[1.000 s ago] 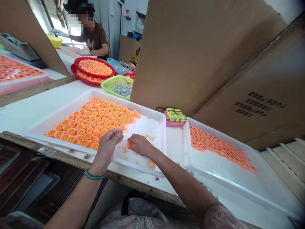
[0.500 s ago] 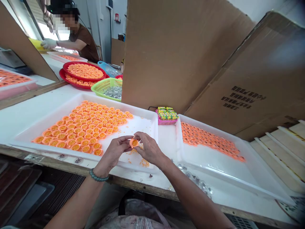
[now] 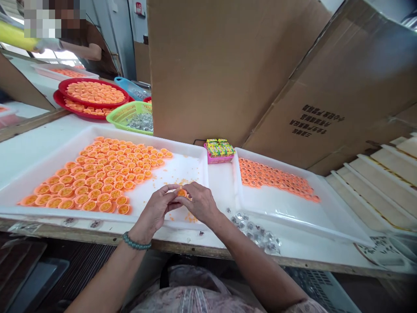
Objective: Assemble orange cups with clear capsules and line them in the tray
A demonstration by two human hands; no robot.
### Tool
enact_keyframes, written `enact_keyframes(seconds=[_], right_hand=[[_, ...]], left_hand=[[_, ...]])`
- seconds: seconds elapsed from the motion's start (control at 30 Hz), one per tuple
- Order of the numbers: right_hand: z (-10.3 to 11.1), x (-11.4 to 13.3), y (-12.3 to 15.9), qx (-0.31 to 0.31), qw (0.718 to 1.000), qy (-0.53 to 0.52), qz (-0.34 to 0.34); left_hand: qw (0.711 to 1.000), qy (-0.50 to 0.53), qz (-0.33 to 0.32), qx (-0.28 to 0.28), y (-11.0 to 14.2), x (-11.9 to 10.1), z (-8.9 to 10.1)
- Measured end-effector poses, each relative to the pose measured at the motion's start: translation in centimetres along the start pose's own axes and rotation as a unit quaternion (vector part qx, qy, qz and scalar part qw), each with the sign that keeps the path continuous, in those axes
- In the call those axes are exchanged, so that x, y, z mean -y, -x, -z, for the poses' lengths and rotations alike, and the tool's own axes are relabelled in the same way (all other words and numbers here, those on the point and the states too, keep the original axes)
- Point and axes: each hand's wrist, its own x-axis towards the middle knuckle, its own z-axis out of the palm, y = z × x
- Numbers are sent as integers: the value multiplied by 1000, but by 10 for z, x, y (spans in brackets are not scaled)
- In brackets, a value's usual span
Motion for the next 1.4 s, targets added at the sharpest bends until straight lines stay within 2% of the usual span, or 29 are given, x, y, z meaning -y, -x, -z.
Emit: enact_keyframes(seconds=[0.13, 0.23, 0.33, 0.37, 0.43, 0.5, 0.6, 0.73, 0.9, 1.03, 1.27, 1.4], right_hand=[[0, -5, 5, -3, 998, -28, -50], [14, -22, 15, -26, 994, -82, -74], [37, -51, 37, -88, 978, -95, -166], [44, -60, 46, -92, 972, -79, -201], [52, -75, 67, -51, 970, -31, -234], [52, -81, 87, 23, 977, 11, -212], [40, -75, 111, 82, 984, 27, -158], [23, -50, 128, 74, 988, -4, -138], [3, -24, 126, 91, 974, 20, -207], [-10, -24, 124, 111, 963, 16, -246], [-8, -22, 117, 97, 947, 3, -306], [-14, -16, 106, 132, 942, 20, -308]], left_hand=[[999, 4, 32, 10, -4, 3, -9], [999, 8, 47, 6, -8, 7, -13], [998, 9, 56, -8, -12, 10, -15], [998, 1, 56, -10, -12, 10, -15], [998, -34, 48, -8, -12, 11, -16], [996, -80, 39, -8, -12, 12, -17], [993, -106, 44, -24, -11, 14, -19], [994, -95, 38, -32, -12, 16, -19], [992, -116, 28, -46, -10, 16, -21], [991, -124, 18, -41, -8, 16, -21], [992, -119, 4, -40, -7, 16, -22], [990, -135, 2, -50, -8, 16, -21]])
